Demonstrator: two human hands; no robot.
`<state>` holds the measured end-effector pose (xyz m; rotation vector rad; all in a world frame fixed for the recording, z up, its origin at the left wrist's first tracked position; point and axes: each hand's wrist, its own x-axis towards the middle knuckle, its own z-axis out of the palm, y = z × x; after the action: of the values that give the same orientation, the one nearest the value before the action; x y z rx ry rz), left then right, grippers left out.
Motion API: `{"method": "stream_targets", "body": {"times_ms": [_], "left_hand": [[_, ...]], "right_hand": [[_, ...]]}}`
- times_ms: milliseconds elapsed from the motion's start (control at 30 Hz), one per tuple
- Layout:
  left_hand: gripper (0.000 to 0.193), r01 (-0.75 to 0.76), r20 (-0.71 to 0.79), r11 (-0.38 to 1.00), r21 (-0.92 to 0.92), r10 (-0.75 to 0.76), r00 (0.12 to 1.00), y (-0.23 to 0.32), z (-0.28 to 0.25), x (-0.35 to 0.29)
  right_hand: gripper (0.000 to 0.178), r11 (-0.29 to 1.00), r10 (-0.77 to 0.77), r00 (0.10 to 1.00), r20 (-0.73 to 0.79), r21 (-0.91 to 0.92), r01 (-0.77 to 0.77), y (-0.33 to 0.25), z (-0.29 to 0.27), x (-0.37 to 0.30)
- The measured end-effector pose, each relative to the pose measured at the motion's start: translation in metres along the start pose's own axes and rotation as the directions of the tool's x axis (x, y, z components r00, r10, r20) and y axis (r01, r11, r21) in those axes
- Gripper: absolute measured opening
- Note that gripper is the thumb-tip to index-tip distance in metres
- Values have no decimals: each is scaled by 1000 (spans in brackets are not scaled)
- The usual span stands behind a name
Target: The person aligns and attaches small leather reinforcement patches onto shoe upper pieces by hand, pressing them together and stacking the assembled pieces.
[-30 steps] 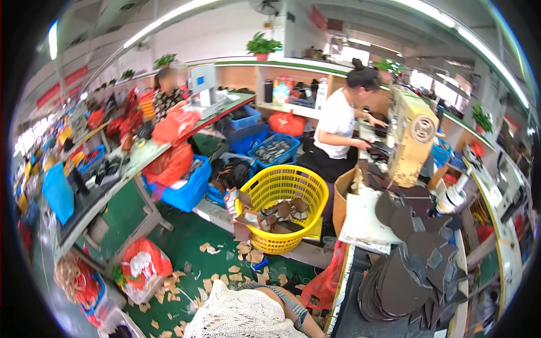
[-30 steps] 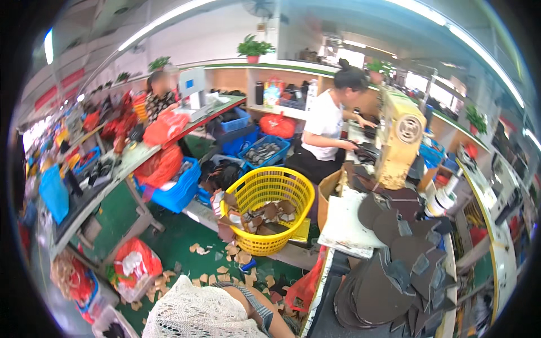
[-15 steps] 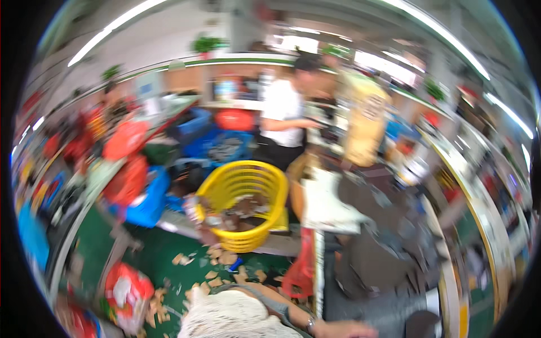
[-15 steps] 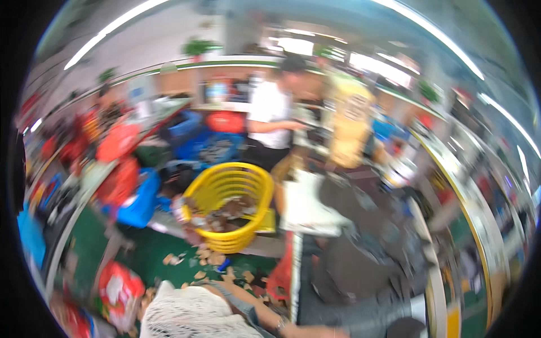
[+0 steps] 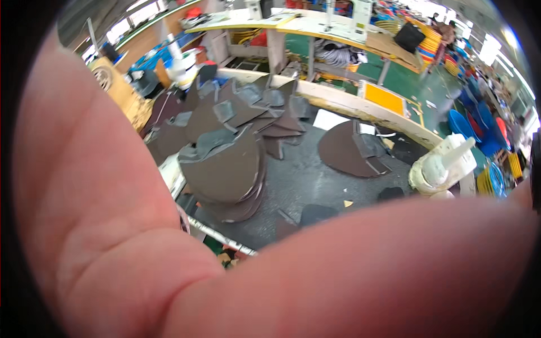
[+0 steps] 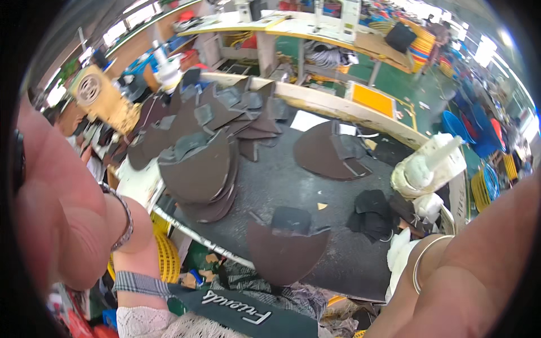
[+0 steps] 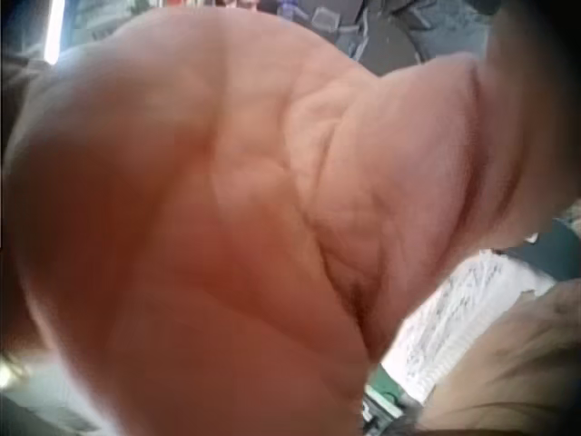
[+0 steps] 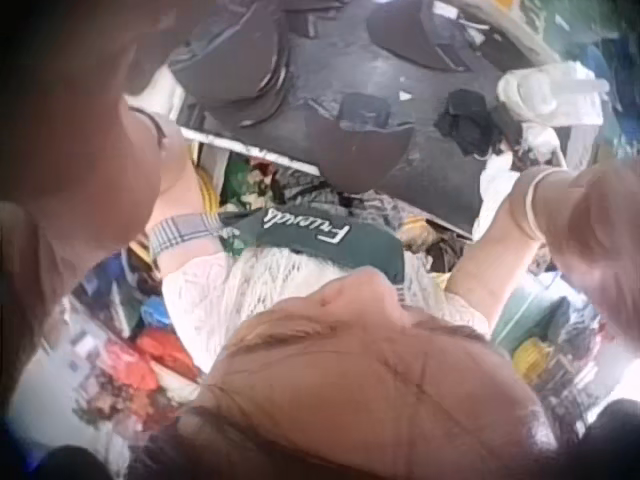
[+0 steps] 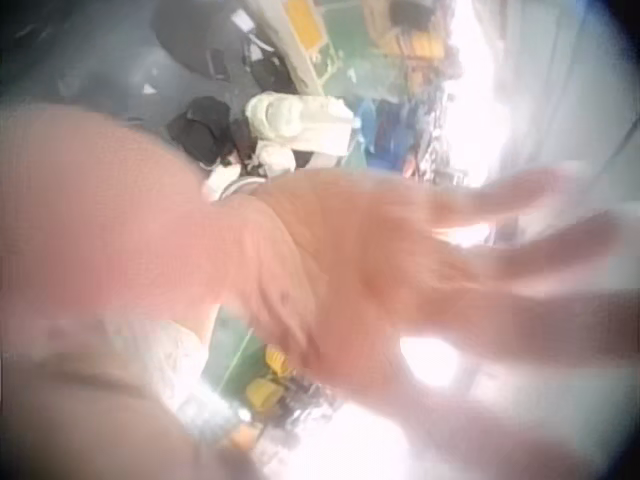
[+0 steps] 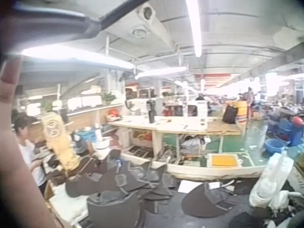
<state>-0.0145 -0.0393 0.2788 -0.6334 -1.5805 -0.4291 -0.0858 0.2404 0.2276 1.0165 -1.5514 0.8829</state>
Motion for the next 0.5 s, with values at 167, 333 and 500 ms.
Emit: {"method": "stream_targets", "body": {"times_ms": [167,333,500], "left_hand": [[81,-30,-19,999,32,31,999,-9,39,-8],[76,69,96,994,81,-76,992,-14,52,-31],[70,326,358,943,64,-326,875,1,69,-84]], "right_hand": [[79,953,-264,951,-161,111,283,42,-5,17],[77,866,-348,902,-255,281,414,49,-1,15],[74,839,-232,948,-217,449,308,36,-26,-8]]}}
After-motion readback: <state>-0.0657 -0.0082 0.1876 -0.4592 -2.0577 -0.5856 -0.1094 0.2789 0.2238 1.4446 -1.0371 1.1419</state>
